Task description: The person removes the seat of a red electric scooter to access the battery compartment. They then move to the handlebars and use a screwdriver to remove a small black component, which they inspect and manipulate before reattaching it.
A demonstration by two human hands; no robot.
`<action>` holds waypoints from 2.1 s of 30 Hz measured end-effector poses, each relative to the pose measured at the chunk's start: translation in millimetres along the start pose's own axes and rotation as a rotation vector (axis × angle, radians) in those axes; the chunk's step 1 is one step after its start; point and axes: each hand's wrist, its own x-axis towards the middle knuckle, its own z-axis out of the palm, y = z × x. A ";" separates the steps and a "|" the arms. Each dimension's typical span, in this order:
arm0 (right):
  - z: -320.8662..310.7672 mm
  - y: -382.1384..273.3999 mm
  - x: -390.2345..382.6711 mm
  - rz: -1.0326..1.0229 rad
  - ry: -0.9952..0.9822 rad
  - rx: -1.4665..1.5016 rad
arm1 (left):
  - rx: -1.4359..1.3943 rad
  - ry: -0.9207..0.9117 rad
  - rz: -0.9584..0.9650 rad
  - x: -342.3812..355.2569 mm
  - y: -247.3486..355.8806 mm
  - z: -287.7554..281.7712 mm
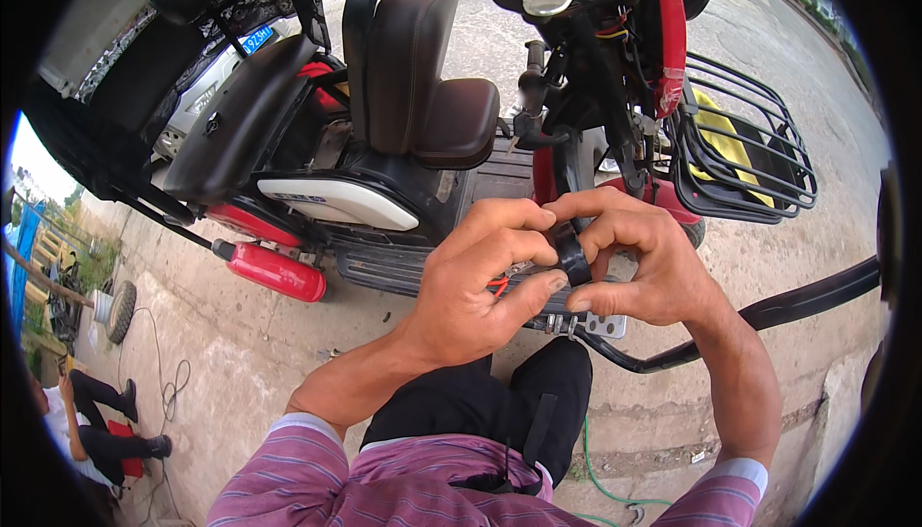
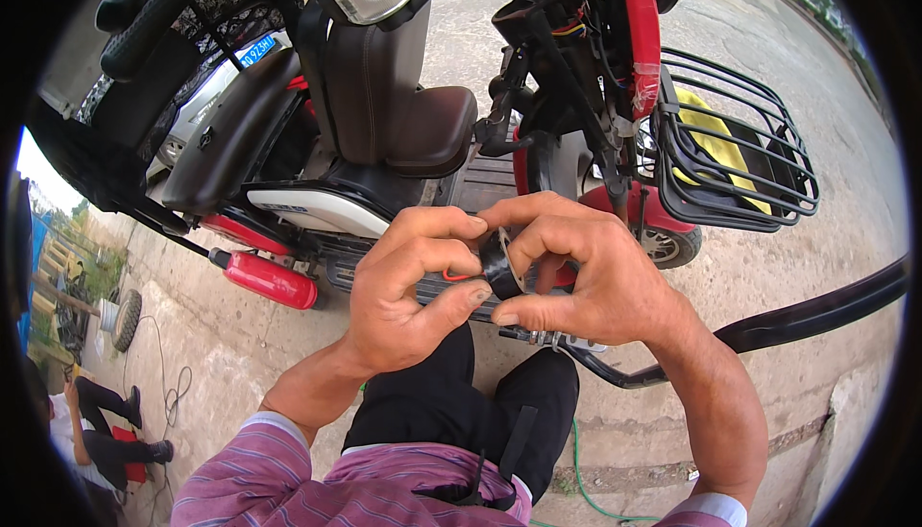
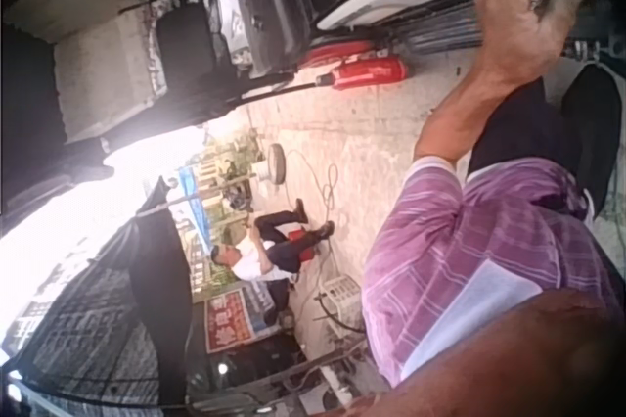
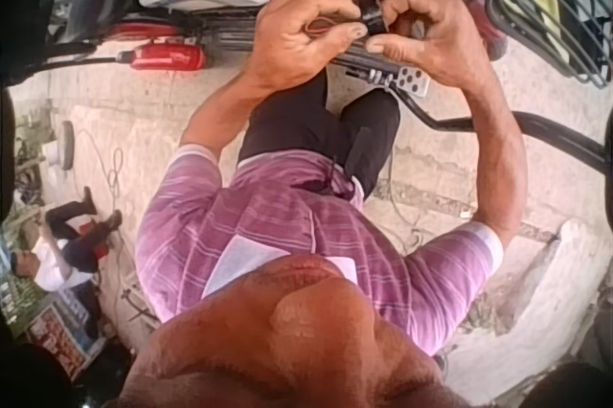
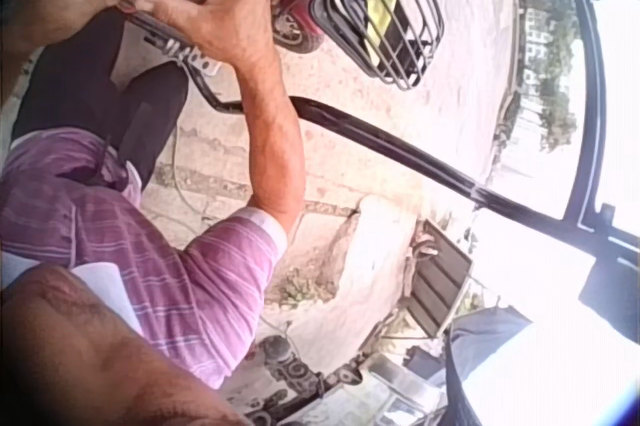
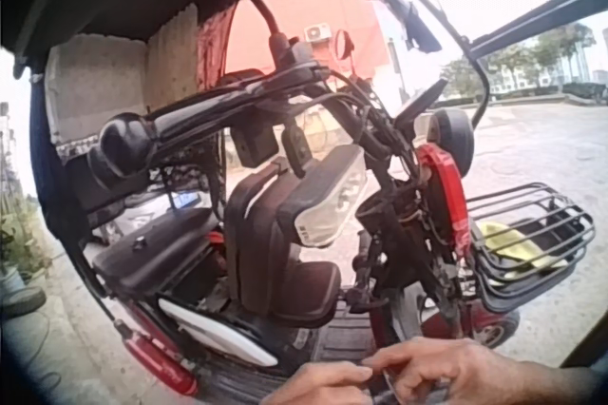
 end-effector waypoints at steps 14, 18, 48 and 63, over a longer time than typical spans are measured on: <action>1.7 -6.8 2.1 -0.168 0.175 -0.389 | 0.048 0.073 0.012 3.2 9.0 14.7; 2.7 -8.2 1.4 -0.196 0.207 -0.460 | 0.018 0.091 -0.013 1.8 8.5 16.8; 2.1 -5.4 0.9 -0.236 0.301 -0.537 | -0.010 0.114 0.042 6.7 -1.2 22.7; 2.4 -5.4 1.3 -0.262 0.341 -0.494 | -0.056 0.261 0.045 8.3 2.6 30.8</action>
